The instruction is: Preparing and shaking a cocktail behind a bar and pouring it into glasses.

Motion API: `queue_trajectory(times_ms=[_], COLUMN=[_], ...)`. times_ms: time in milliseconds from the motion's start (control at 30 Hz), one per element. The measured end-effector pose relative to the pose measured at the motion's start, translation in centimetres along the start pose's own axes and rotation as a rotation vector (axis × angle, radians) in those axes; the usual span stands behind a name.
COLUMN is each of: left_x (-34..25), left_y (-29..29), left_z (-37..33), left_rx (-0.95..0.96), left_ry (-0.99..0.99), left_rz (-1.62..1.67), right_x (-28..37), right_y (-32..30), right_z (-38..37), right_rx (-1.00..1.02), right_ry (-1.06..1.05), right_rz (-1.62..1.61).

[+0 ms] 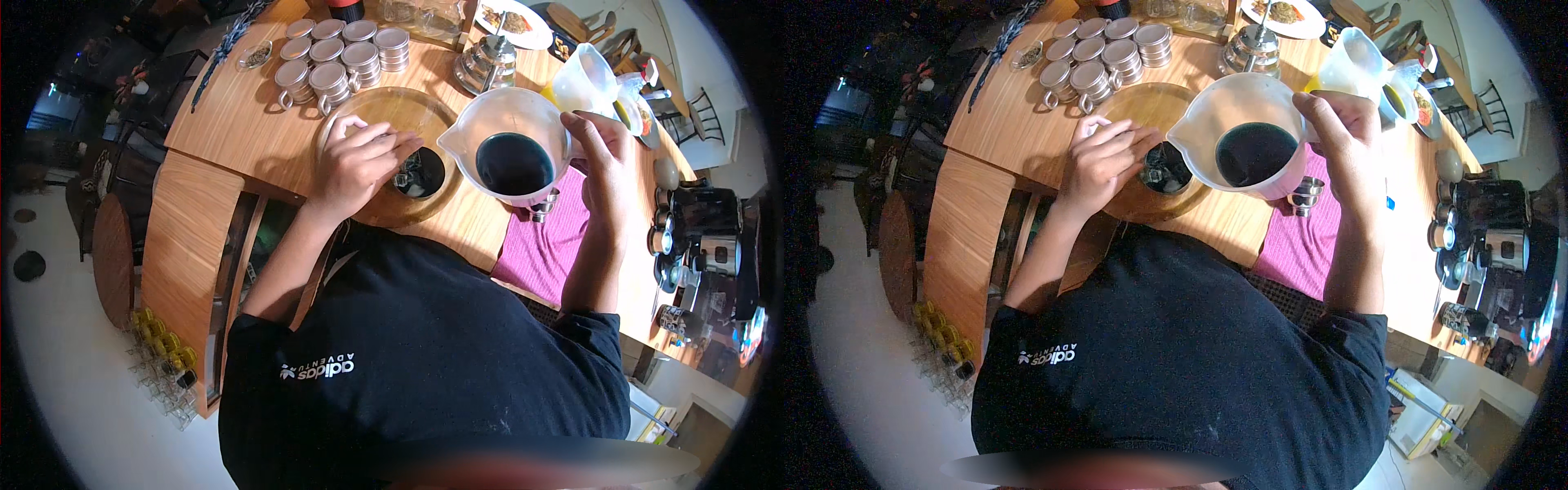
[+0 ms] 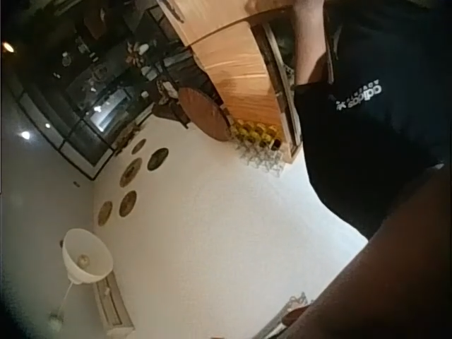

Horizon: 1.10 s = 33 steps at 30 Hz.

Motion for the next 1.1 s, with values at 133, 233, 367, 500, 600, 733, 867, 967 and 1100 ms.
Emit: queue_trajectory(times_ms=[133,233,367,500,600,733,867,967,1100], left_x=[-0.8,-1.5,-1.5,-2.4,-3.5,-4.3,-4.5,-4.5,-4.4], left_y=[-0.7,-1.3,-1.1,0.0,-0.3,0.1,0.1,0.5,1.0], left_z=[-0.7,-0.9,-0.1,0.5,0.7,1.1,1.2,1.6,2.0], left_rx=[-0.095,-0.092,-0.072,-0.136,-0.133,-0.11,-0.107,-0.111,-0.105], left_ry=[0.09,0.107,0.014,-0.249,-0.409,-0.519,-0.496,-0.501,-0.51], left_rz=[-0.129,-0.174,-0.111,0.117,0.267,0.49,0.522,0.611,0.699], right_x=[-0.5,0.2,0.6,0.7,0.7,3.4,4.1,5.0,5.1], right_y=[-0.1,0.1,0.9,1.5,2.6,3.5,4.4,5.3,5.8], right_z=[-0.7,-1.0,-1.0,-0.8,-0.6,-0.5,-0.4,-0.4,-0.4], right_rx=[0.098,0.182,0.257,0.307,0.266,0.467,0.506,0.515,0.515], right_ry=[0.001,-0.033,-0.086,-0.218,-0.263,-0.253,-0.294,-0.295,-0.365], right_rz=[0.046,0.072,0.079,0.223,0.227,0.477,0.541,0.586,0.66])
Point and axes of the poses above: each hand's wrist, its own z-axis away from the middle knuckle, its own y-axis out of the palm, x = y × z, the point moved 1 cm from there along -z, towards the middle knuckle, and after that the axes turned 12 degrees about -z, right-handed, at the moved point
